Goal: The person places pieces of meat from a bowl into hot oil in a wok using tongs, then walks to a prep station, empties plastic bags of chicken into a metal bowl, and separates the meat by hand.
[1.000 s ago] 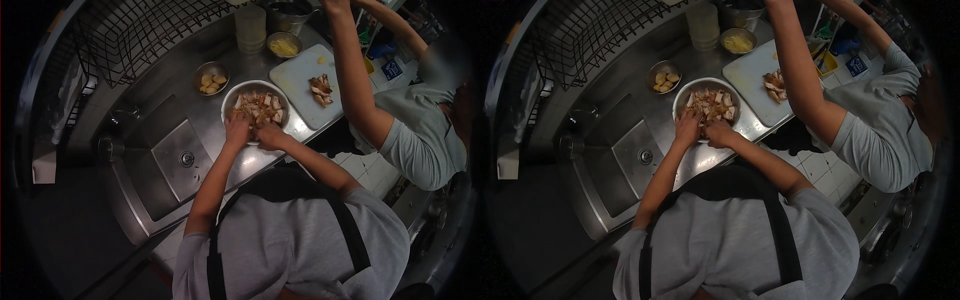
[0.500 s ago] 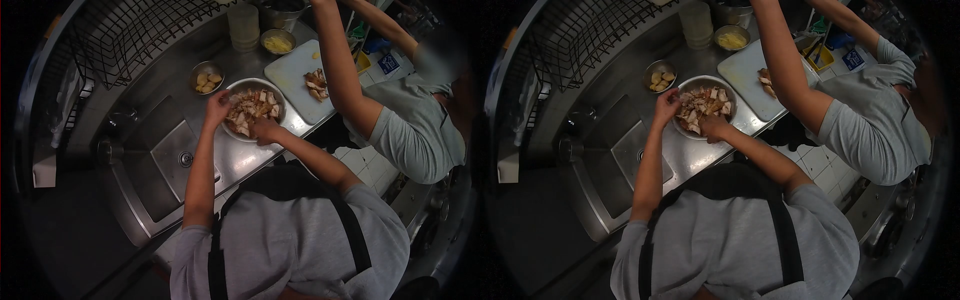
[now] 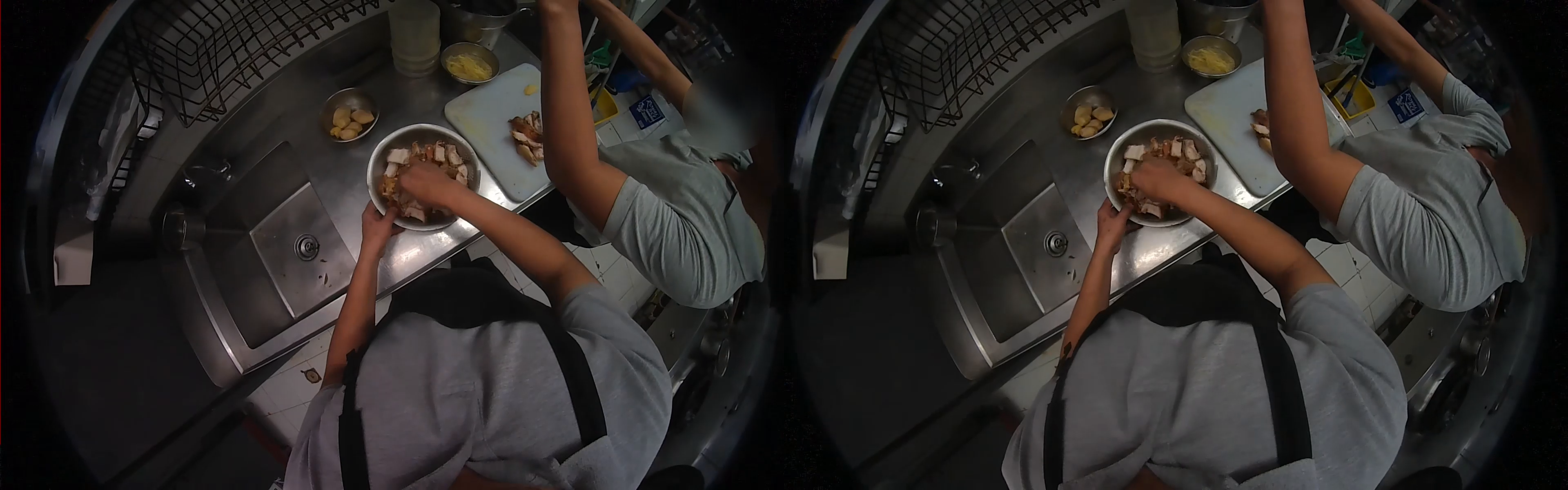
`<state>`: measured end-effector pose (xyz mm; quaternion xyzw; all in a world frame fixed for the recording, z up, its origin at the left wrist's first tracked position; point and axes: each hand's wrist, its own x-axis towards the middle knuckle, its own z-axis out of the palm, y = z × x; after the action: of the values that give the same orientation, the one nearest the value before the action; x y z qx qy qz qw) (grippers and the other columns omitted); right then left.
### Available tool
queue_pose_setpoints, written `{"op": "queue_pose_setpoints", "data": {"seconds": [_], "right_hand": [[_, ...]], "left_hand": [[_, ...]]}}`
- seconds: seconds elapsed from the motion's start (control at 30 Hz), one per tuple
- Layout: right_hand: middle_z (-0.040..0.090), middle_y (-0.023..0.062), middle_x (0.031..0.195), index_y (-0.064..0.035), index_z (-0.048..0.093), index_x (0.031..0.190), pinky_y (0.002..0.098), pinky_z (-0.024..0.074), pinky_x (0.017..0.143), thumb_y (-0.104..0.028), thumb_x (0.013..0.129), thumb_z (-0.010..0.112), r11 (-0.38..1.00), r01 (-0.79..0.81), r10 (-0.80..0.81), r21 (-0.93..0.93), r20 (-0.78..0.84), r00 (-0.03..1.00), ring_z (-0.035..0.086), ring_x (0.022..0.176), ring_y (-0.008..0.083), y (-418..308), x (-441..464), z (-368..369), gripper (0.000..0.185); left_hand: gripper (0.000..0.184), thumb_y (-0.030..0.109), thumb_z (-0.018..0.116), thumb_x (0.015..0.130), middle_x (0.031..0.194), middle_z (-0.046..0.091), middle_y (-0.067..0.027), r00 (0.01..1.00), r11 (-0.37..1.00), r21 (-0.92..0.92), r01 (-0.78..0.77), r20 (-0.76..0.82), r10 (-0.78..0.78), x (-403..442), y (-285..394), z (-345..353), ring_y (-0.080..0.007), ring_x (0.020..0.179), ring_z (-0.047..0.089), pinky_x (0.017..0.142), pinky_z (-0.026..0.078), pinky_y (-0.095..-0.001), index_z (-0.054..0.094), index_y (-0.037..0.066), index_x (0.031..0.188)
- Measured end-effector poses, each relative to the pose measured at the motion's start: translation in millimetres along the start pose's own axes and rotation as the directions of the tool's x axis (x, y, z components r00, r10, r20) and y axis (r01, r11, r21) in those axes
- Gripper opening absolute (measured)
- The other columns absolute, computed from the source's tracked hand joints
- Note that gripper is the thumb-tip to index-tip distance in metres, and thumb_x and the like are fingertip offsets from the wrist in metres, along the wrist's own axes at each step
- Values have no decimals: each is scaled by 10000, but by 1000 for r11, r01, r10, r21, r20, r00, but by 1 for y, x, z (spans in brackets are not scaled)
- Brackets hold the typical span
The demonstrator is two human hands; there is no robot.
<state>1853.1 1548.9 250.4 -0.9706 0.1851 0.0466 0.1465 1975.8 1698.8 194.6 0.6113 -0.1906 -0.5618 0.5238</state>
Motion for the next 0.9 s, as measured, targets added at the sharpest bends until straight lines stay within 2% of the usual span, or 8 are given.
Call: {"op": "queue_pose_setpoints", "data": {"seconds": [0.07,0.3,0.37,0.5,0.73,0.8,0.83,0.9], "right_hand": [[645,111,1079,-114,740,985,467,475,914,-193,769,667,996,-43,43,-82,-3,999,574,1098,316,-15,5,16,241],[580,136,1221,-109,750,949,495,447,928,-262,786,668,966,-32,40,-256,26,999,536,1159,330,-17,2,15,237],[574,146,1224,-97,749,943,488,466,925,-247,778,677,974,-95,89,-203,-41,995,539,1156,345,2,7,35,234],[551,187,1262,-43,745,919,465,498,942,-155,755,672,979,-192,203,69,-209,957,536,1165,393,41,-1,27,212],[489,239,1367,-33,746,921,470,507,937,-112,757,656,961,-278,272,-8,-176,946,496,1219,433,40,-22,17,202],[662,198,1014,-48,712,901,458,520,865,-137,747,664,955,-252,171,-158,-400,900,587,1091,391,41,-25,26,185],[662,198,1014,-48,712,901,458,520,865,-137,747,664,953,-263,184,-150,-402,897,587,1091,391,44,-30,31,185],[672,175,915,-31,666,846,425,542,779,-148,781,663,887,-350,433,300,-278,858,668,924,324,46,-42,5,134]], "left_hand": [[545,140,696,834,1207,578,-188,853,802,447,-396,-144,502,2,-1,5,-334,1071,616,828,539,-399,463,44,1317],[557,70,676,754,1263,478,-177,788,391,870,-300,-4,615,-14,40,17,-382,1038,549,907,456,-443,536,98,1292],[472,38,666,741,1225,524,-164,597,-32,975,-220,161,786,-14,53,25,-324,987,573,883,426,-446,613,70,1208],[375,74,647,746,1177,577,-152,695,-33,949,-313,253,673,13,52,28,-316,1008,576,912,387,-468,659,59,1120],[229,125,628,760,976,688,-126,802,-184,962,-201,270,534,71,32,62,-294,974,618,854,392,-432,679,65,976],[256,152,652,747,984,694,-135,806,-215,965,-149,245,539,83,35,67,-304,972,634,864,397,-440,676,80,991],[229,162,652,752,940,702,-143,851,-204,967,-152,233,471,86,36,65,-306,944,651,867,396,-441,679,80,965],[204,171,652,758,895,709,-151,883,-199,966,-163,233,408,86,52,66,-309,915,668,870,395,-443,681,80,938]]}}
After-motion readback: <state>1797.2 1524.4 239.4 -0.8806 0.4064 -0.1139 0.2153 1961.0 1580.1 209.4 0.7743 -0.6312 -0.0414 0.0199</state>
